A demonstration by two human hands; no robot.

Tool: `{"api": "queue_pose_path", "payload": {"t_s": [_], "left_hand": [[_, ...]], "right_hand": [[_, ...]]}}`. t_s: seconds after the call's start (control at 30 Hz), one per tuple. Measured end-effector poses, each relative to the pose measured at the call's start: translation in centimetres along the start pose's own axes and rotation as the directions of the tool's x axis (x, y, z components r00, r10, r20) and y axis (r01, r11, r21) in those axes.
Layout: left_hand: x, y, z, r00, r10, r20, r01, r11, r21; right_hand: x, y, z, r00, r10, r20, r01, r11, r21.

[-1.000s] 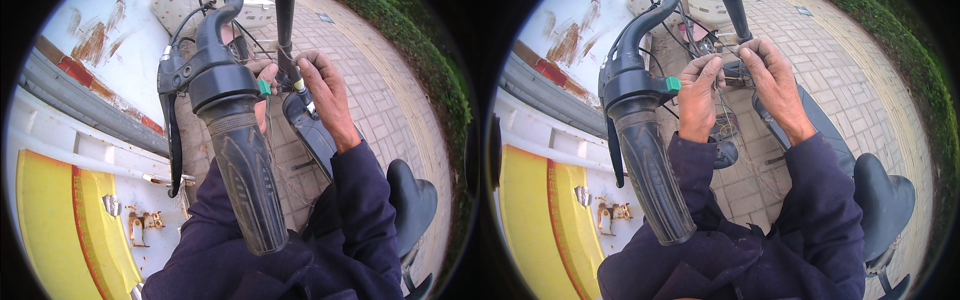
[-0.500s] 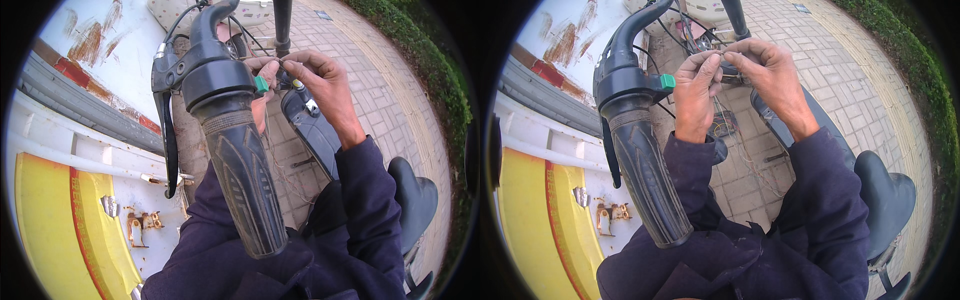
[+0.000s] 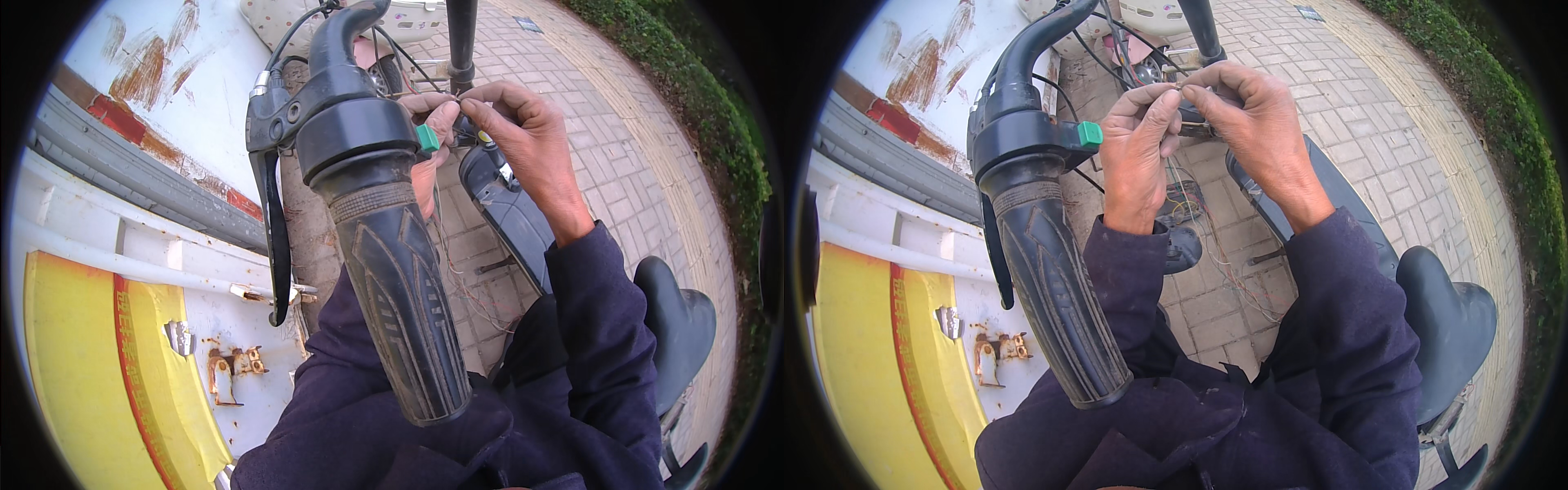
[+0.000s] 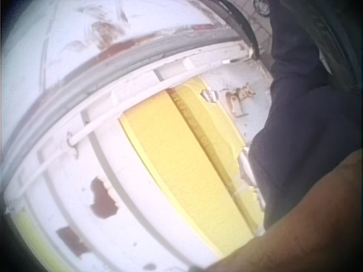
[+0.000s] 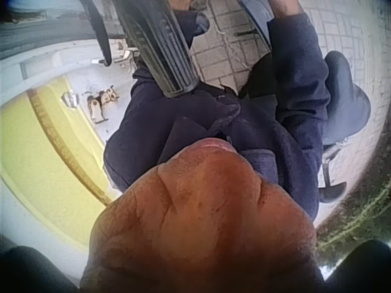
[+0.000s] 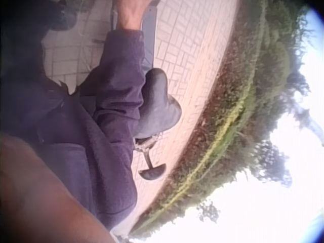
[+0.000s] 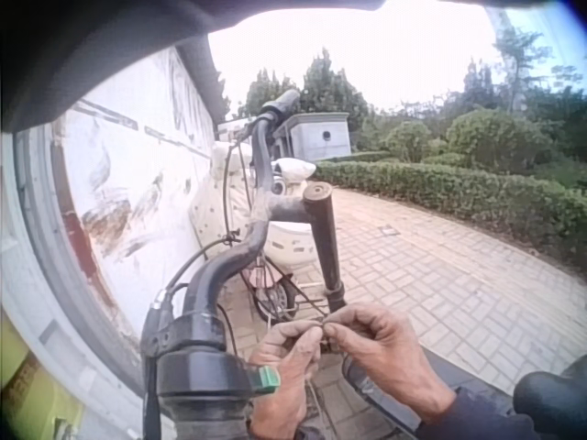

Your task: The person repairs an electric scooter by connecting wires at the handlebar and under the seat. They twist and secure wire ends, then route and connect additional wires near the controller under the seat.

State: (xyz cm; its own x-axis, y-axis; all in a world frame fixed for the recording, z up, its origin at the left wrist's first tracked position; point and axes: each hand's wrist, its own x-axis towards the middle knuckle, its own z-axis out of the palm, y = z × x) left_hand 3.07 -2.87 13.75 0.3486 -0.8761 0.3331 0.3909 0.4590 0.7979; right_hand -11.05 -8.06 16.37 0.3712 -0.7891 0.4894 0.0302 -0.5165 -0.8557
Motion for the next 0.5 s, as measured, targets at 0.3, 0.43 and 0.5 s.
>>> {"api": "queue_pose_path", "payload": {"t_s": [0.3,0.43,0.5], "left_hand": [[-0.09,-0.23,0.21,0.995,0.026,-0.098,-0.017,0.996,0.09],[0.06,-0.37,0.06,0.992,0.078,-0.104,-0.057,0.98,0.193],[0.09,-0.44,-0.03,0.991,0.087,-0.097,-0.066,0.977,0.202]], "right_hand": [[0.03,-0.4,0.1,1.0,0.01,0.003,-0.009,0.999,-0.046],[-0.07,-0.45,0.07,1.0,-0.005,-0.004,0.004,0.995,-0.099],[-0.07,-0.37,0.14,1.0,0.011,-0.002,-0.012,0.997,-0.076]]}}
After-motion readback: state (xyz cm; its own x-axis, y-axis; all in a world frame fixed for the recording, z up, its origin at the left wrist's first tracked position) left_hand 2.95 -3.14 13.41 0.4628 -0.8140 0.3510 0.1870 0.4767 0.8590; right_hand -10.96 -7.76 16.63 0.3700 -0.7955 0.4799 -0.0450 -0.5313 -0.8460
